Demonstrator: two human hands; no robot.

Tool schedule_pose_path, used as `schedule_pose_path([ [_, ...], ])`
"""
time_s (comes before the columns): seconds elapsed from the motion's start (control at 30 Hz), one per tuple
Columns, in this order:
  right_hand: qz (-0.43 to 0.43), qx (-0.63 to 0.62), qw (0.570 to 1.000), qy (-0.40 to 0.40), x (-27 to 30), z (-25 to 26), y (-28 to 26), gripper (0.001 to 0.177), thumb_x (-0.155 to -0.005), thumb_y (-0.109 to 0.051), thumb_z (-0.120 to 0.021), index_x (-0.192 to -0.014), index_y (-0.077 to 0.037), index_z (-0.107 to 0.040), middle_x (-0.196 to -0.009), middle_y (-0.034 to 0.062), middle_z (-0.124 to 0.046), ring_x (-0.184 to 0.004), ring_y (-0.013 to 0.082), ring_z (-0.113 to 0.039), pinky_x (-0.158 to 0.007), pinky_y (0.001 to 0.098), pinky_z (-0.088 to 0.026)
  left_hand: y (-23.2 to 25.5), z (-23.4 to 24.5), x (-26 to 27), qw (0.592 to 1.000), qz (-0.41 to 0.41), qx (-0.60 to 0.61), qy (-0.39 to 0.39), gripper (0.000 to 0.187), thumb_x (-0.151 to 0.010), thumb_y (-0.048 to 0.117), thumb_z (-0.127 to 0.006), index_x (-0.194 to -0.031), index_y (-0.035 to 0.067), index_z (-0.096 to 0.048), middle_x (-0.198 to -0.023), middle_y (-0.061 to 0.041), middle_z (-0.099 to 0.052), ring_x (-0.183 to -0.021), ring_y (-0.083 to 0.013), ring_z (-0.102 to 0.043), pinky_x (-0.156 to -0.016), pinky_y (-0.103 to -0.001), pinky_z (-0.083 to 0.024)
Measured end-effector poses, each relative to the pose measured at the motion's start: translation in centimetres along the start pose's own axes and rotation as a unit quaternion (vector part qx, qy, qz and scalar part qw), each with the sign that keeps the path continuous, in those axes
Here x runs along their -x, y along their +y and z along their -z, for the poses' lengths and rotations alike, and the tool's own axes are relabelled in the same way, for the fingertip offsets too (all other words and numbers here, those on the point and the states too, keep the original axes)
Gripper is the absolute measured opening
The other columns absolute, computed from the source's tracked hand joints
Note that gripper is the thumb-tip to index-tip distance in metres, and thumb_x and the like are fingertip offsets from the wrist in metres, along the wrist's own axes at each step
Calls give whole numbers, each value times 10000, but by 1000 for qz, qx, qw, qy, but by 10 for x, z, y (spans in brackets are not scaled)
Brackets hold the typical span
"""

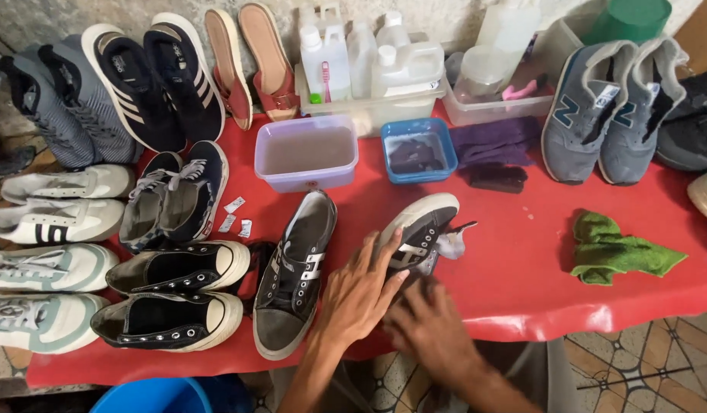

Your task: The person cleans a single black canvas sneaker on a red table. They wipe the shoe with a green cloth, then scrub the upper and sole with a brush, and finish by wiping again with the cloth.

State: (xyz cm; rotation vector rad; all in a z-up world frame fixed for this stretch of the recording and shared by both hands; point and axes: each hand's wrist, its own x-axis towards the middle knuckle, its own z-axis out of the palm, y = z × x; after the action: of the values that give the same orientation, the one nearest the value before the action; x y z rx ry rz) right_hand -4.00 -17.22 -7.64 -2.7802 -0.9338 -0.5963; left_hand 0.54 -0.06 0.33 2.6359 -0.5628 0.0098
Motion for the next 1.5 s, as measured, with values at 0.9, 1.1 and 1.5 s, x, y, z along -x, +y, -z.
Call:
schedule_pose_path([
  [0.9, -99, -47, 994, 28, 11, 11, 52, 251, -840, -310, -763, -1051, -202, -680, -1458, 73, -510, -1199, 495, -436, -901, 545, -520, 0, -4, 4, 1000, -12, -9, -4, 660, -1055, 474, -399, -1639, 250, -190, -1593, -254, -373, -1323, -452, -516, -783, -584, -568],
  [1.1, -68, -41, 993, 84, 9, 10, 51, 349, -884, -272, -737, -1214, -183, -666, -1411, 91, -579, -1233, 406, -502, -989, 537, -457, -1, -2, 2, 1000, -5, -1, -19, 654, -1058, 476, -381, -1641, 253, -185, -1599, -275, -347, -1352, -451, -493, -841, -582, -561],
  [1.5, 56, -110, 992, 29, 3, -7, 0, 457, -878, -391, -817, -1261, -186, -678, -1421, 211, -497, -1195, 444, -474, -1000, 528, -395, 3, -1, 3, 1000, 2, -8, -17, 650, -1052, 503, -352, -1636, 255, -208, -1612, -234, -348, -1317, -445, -511, -835, -578, -547],
])
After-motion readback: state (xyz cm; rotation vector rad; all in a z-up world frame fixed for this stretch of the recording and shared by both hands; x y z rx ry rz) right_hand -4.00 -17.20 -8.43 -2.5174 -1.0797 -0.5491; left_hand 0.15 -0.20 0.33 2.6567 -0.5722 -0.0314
